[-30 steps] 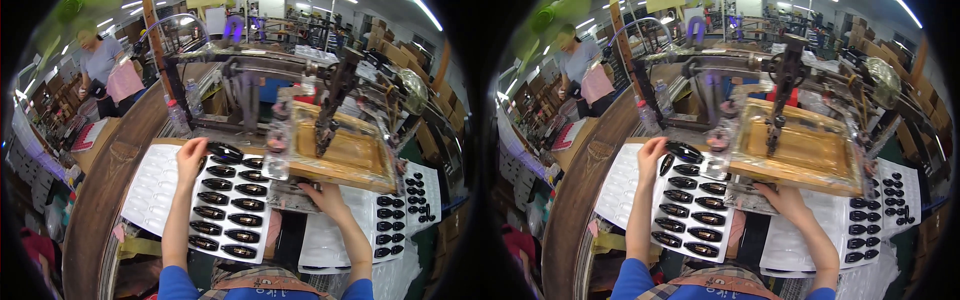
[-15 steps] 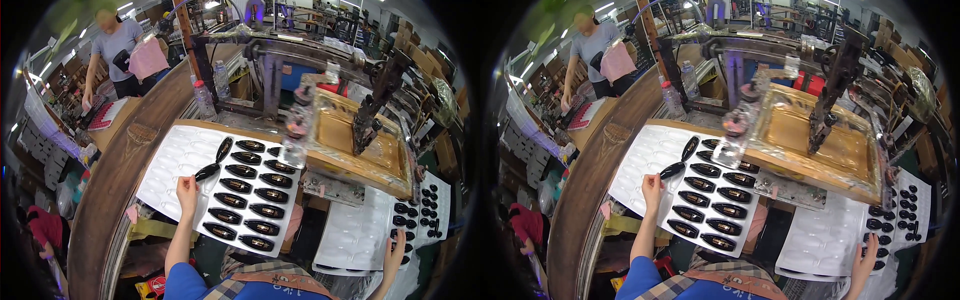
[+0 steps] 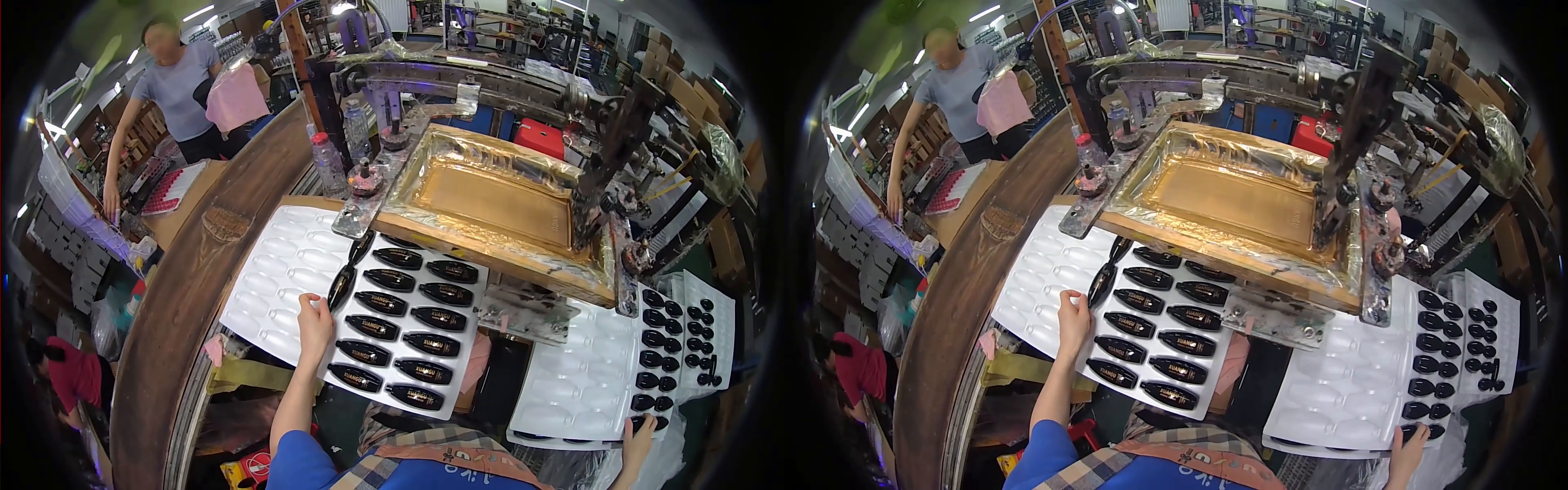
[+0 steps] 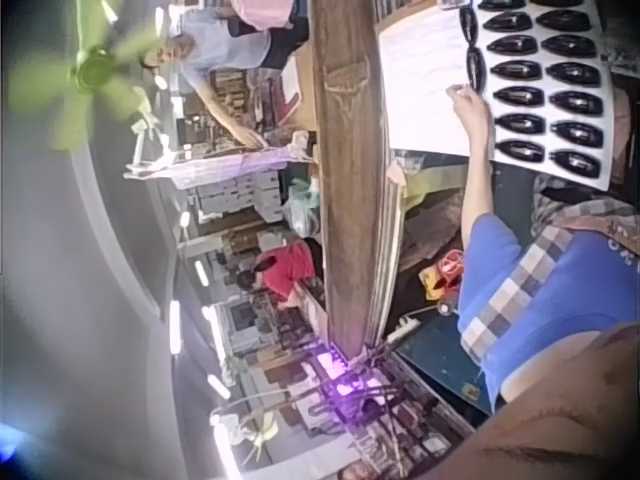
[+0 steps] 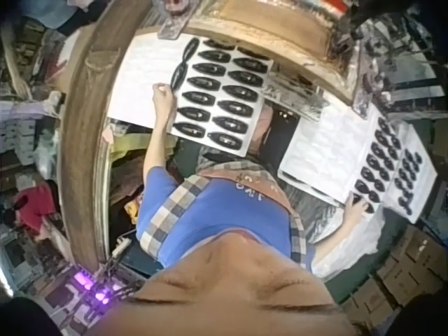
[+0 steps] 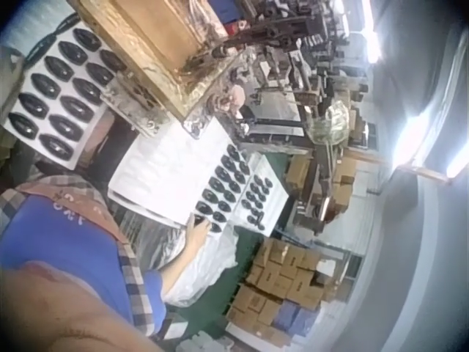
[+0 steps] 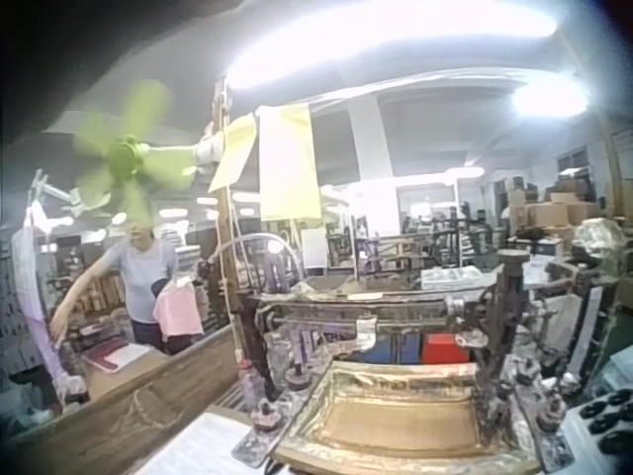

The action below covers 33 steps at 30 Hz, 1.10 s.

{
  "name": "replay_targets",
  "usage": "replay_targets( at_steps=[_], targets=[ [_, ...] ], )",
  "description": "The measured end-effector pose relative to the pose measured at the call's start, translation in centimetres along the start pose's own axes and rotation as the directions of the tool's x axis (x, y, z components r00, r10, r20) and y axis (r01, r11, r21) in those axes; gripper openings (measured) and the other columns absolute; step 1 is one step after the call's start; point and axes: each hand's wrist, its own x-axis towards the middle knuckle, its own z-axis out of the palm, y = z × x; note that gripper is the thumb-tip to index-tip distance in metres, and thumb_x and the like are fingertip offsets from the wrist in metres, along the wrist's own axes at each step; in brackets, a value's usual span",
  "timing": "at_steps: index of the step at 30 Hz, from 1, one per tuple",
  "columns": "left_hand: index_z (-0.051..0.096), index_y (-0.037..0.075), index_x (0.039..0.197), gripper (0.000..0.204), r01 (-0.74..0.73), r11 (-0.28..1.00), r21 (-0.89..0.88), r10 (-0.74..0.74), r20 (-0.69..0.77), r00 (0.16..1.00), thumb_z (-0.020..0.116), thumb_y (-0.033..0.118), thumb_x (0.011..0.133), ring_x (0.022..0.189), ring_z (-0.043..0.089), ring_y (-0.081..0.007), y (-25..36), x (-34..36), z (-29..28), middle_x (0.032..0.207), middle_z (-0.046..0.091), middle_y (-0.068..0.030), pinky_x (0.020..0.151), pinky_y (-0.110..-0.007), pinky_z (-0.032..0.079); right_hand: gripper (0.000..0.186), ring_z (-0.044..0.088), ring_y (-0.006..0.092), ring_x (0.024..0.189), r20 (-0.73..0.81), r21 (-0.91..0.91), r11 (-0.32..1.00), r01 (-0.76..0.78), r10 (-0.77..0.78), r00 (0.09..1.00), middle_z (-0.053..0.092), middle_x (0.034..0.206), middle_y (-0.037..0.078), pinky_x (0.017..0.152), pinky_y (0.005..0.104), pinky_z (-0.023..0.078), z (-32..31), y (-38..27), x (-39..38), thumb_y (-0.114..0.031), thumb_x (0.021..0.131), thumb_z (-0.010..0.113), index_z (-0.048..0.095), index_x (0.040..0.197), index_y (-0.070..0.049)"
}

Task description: Printing logos onto hair clips using a manual screen printing press.

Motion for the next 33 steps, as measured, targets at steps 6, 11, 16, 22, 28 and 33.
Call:
replay_targets(
  at_steps=[6, 11, 16, 22, 28, 33],
  targets=[
    [0.042, 0.000, 0.097, 0.017, -0.249, 0.953, 0.174, 0.246, 0.034, 0.969, 0.047, 0.008, 0.083, 0.049, 0.052, -0.0272, 8.3, -0.5, 1.6, 0.056, 0.053, -0.0134, 0.048, -0.036, 0.040, 0.025, 0.045, 0.0357, 0.100, -0.043, 0.211, 0.978, 0.000, 0.010, 0.999, 0.044, 0.108, 0.020, 0.084, 0.0366, 0.036, -2.6, -2.5, 0.3, -0.018, 0.090, 0.036, 0.047, 0.104, 0.001],
    [0.053, 0.000, 0.096, 0.021, -0.818, 0.557, -0.142, 0.817, 0.270, 0.509, 0.052, 0.004, 0.076, 0.076, 0.055, -0.0246, 17.6, 0.5, 11.2, 0.083, 0.056, -0.0131, 0.068, -0.029, 0.044, 0.031, 0.043, 0.0241, 0.109, -0.249, 0.563, 0.725, 0.397, -0.310, 0.918, 0.043, 0.120, 0.012, 0.090, 0.0293, 0.034, -5.1, -12.5, 3.2, -0.008, 0.081, 0.049, 0.048, 0.112, -0.002],
    [0.057, 0.003, 0.087, 0.012, -0.908, 0.312, -0.278, 0.912, 0.356, 0.205, 0.054, 0.007, 0.077, 0.074, 0.057, -0.0192, 21.7, 3.3, 19.4, 0.081, 0.059, -0.0076, 0.067, -0.028, 0.044, 0.049, 0.055, 0.0173, 0.091, -0.169, 0.744, 0.502, 0.441, -0.497, 0.851, 0.055, 0.102, 0.011, 0.078, 0.0275, 0.044, -5.5, -21.7, 6.0, -0.010, 0.069, 0.068, 0.047, 0.111, 0.003],
    [0.057, -0.002, 0.090, 0.014, 0.257, 0.492, -0.832, 0.634, 0.545, 0.549, 0.054, 0.004, 0.077, 0.076, 0.056, -0.0134, 22.5, 5.8, 18.2, 0.084, 0.059, -0.0036, 0.070, -0.026, 0.044, 0.042, 0.056, 0.0243, 0.087, -0.168, 0.742, 0.433, 0.512, -0.619, 0.767, 0.060, 0.087, 0.014, 0.076, 0.0315, 0.043, -4.9, -30.7, 7.2, -0.030, 0.072, 0.068, 0.055, 0.099, 0.000],
    [0.058, -0.002, 0.089, 0.010, -0.255, 0.749, -0.612, 0.288, -0.046, 0.957, 0.056, 0.006, 0.082, 0.075, 0.054, -0.0079, 13.2, 2.8, 3.4, 0.081, 0.058, -0.0031, 0.067, -0.019, 0.043, 0.048, 0.052, 0.0278, 0.098, -0.114, 0.686, 0.451, 0.571, -0.709, 0.696, 0.057, 0.101, 0.016, 0.084, 0.0341, 0.038, -3.6, -33.8, 6.3, -0.028, 0.069, 0.069, 0.054, 0.104, 0.000],
    [0.054, -0.001, 0.083, 0.008, -0.216, 0.927, -0.306, 0.024, -0.527, 0.850, 0.055, 0.007, 0.083, 0.071, 0.051, -0.0078, 3.3, -3.0, -4.1, 0.077, 0.055, -0.0025, 0.065, -0.019, 0.042, 0.048, 0.051, 0.0254, 0.096, -0.234, 0.543, 0.486, 0.685, -0.696, 0.679, 0.054, 0.101, 0.014, 0.084, 0.0330, 0.039, -2.5, -29.8, 5.3, -0.021, 0.071, 0.067, 0.047, 0.108, 0.003]
  ],
)
